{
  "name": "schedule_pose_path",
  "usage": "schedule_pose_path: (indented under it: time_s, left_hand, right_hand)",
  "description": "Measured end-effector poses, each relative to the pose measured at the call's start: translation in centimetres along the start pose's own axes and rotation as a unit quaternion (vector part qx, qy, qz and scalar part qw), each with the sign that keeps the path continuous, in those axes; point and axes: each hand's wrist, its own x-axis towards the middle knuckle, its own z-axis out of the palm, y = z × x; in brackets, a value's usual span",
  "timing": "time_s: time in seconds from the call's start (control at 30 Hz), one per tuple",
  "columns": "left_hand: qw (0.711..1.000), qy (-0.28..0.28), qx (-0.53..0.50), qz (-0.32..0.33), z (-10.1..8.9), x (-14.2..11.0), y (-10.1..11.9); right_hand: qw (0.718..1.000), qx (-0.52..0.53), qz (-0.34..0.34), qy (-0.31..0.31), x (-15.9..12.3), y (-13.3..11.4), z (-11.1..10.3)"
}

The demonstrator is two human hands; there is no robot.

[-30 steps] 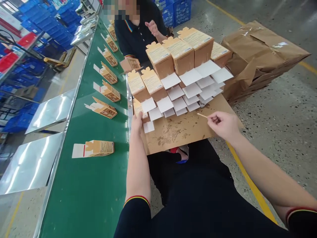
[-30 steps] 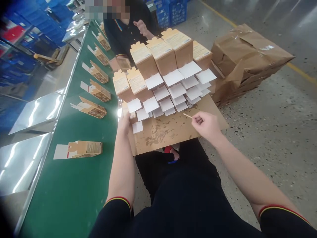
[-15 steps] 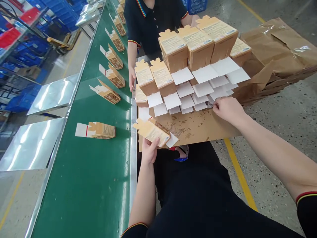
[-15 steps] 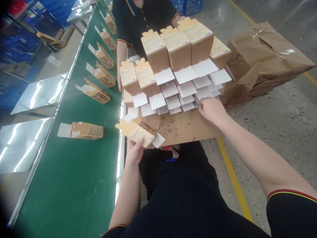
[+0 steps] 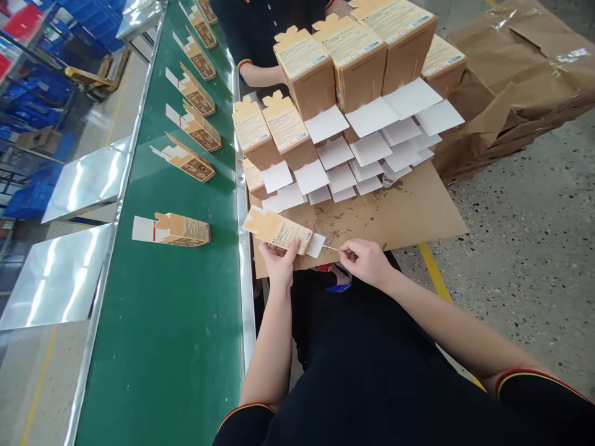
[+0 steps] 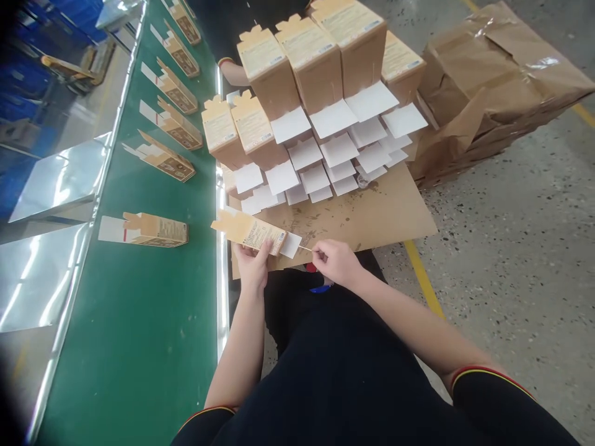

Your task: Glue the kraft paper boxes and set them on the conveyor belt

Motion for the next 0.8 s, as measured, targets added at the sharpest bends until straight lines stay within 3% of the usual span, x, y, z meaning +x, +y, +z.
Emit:
schedule_pose_path:
  time_s: [0.1,0.23,0.5,0.8]
  left_hand:
    - [1.0,-0.016,0.012,0.005,0.0,-0.3,0.3]
    - [1.0,-0.01,0.015,0.013,0.3,-0.7,0.5]
    - [0.999,-0.003,0.041,0.036,1.4,-1.6,0.4]
    - [0.983,0.005,0.141,0.12,2.7,-3.9,-0.9]
  right_hand:
    - [1.0,-0.027,0.0,0.01,0.1,0.9,1.4]
    - [0.999,-0.04,-0.01,0.003,0.4,1.9,1.1]
    - [0.998,0.017,-0.06,-0.026,-1.2,0.7,2.0]
    - [0.997,0.044,0.013,0.059,-2.8,0.9,-0.8]
